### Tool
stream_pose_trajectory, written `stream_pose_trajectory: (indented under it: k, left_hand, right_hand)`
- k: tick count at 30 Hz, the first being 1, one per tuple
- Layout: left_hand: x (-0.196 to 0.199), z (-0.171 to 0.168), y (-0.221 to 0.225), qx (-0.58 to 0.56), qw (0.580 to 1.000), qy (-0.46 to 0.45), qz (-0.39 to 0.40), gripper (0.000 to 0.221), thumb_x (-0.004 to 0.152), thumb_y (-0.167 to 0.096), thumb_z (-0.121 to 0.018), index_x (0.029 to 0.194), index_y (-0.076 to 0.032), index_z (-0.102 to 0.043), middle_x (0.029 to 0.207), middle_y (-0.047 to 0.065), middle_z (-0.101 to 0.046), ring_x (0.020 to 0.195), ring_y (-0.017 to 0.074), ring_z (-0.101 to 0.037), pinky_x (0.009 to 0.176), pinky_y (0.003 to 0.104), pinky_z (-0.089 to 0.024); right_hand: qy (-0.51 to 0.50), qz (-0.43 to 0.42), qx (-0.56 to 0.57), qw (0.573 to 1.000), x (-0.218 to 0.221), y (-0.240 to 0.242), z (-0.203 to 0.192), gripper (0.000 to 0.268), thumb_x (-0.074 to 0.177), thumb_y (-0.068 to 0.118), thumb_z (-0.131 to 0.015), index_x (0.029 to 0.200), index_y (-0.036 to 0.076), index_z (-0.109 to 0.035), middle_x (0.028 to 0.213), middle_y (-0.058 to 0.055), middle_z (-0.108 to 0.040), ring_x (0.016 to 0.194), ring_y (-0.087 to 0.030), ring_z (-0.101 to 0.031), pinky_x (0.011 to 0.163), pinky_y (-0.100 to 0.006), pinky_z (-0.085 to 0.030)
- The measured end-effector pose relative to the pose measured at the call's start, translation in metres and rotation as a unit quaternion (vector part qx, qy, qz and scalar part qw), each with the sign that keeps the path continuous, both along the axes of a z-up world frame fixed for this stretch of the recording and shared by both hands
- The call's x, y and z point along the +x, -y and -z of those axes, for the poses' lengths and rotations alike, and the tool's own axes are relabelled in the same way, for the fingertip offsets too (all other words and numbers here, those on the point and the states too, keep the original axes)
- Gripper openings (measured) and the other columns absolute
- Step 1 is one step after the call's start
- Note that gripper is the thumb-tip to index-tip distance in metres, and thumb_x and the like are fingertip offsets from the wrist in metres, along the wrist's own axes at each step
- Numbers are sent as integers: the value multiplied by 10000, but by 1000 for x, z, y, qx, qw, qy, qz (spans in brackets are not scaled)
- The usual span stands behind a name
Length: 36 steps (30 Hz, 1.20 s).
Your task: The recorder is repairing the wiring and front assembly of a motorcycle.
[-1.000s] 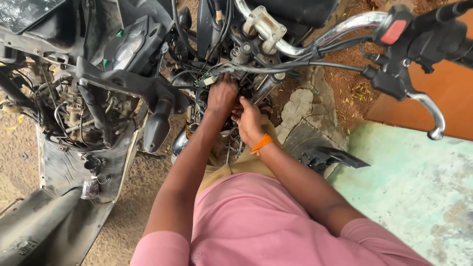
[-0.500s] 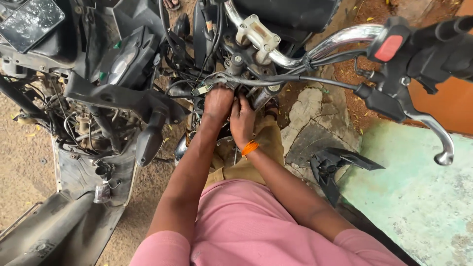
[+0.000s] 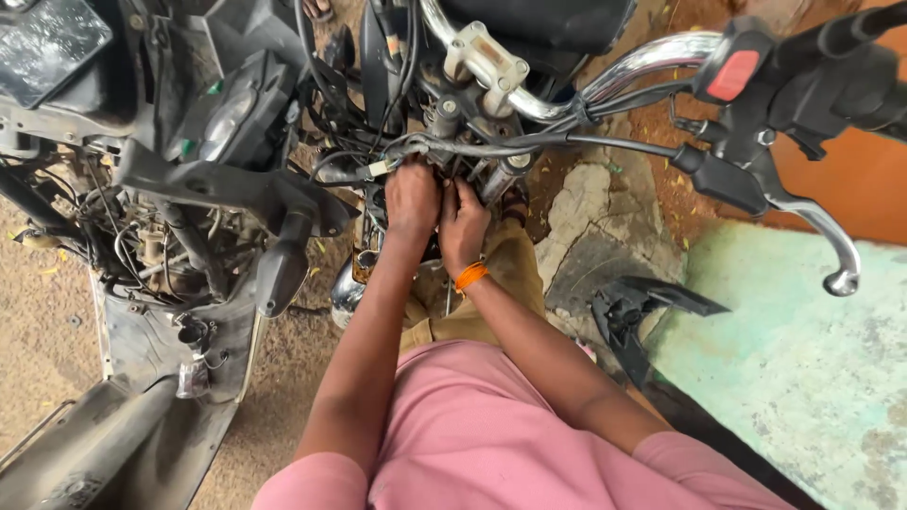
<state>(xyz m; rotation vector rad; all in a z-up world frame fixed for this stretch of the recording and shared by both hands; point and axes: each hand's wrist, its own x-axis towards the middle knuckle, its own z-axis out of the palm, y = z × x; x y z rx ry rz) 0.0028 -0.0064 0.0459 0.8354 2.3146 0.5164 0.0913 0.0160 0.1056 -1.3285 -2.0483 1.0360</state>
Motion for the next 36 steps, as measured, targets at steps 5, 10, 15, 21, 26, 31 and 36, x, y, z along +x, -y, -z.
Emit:
stream_pose_trajectory:
  k: [5,10,15,21,26,31,36]
  left_hand:
    - [28,-40,22,268,953,-11,-143,308,908,-69,-626,1188,35,-703,1189,264,-692,1106,423,-646,987,466,-512]
    - [34,-68,12,196,964,41,-177,296,1001,-176,-560,1189,-4,-712,1191,209,-712,1168,371,-639,1223,512,-284]
    - [31,-87,14,230,951,58,-199,325,922,-224,-615,1126,-3,-739,1158,206,-712,1167,353,-607,1200,534,-165]
    - [47,-73,6,252,940,5,-231,250,953,-203,-595,1026,-30,-760,1070,184,-744,1183,355,-616,1192,526,-252]
    - [54,-49,-5,234,939,-69,-242,192,1002,-127,-542,1018,6,-680,1070,214,-719,1176,369,-614,1224,517,-257]
    - [58,-56,13,219,949,-69,-217,184,1024,-85,-502,1048,2,-662,1052,194,-713,1135,341,-625,1259,522,-270]
    - [71,-106,36,201,939,-37,-278,162,975,-110,-561,1045,-24,-680,1052,204,-699,975,410,-642,866,491,-488]
  right_hand:
    - [-40,-17,-21,999,5,-4,0,242,1034,192,-621,1101,-27,-701,936,-231,-728,704,-219,-643,719,-352,-524]
    - [-68,-60,-114,989,21,-20,27,226,1094,161,-602,1057,-39,-701,870,-164,-732,813,-146,-540,786,-327,-510]
    - [-161,-48,-363,917,39,-37,48,333,1090,172,-504,1305,-22,-668,1164,-43,-703,1010,-96,-599,891,-259,-493]
    - [-25,-244,-348,905,71,-62,4,659,921,33,-484,1575,36,-396,1499,4,-518,1309,-81,-528,1063,-233,-424]
    - [83,-262,-346,897,91,-82,-27,388,981,87,-595,1350,-26,-637,1172,-74,-726,946,-102,-657,782,-245,-525]
    - [130,-208,-339,908,101,-93,-29,274,965,128,-605,1190,4,-700,969,-35,-757,742,-87,-650,611,-241,-492]
    - [-55,-58,-220,972,86,-114,-29,175,1024,151,-634,1101,15,-714,945,-63,-684,782,-152,-615,676,-297,-503]
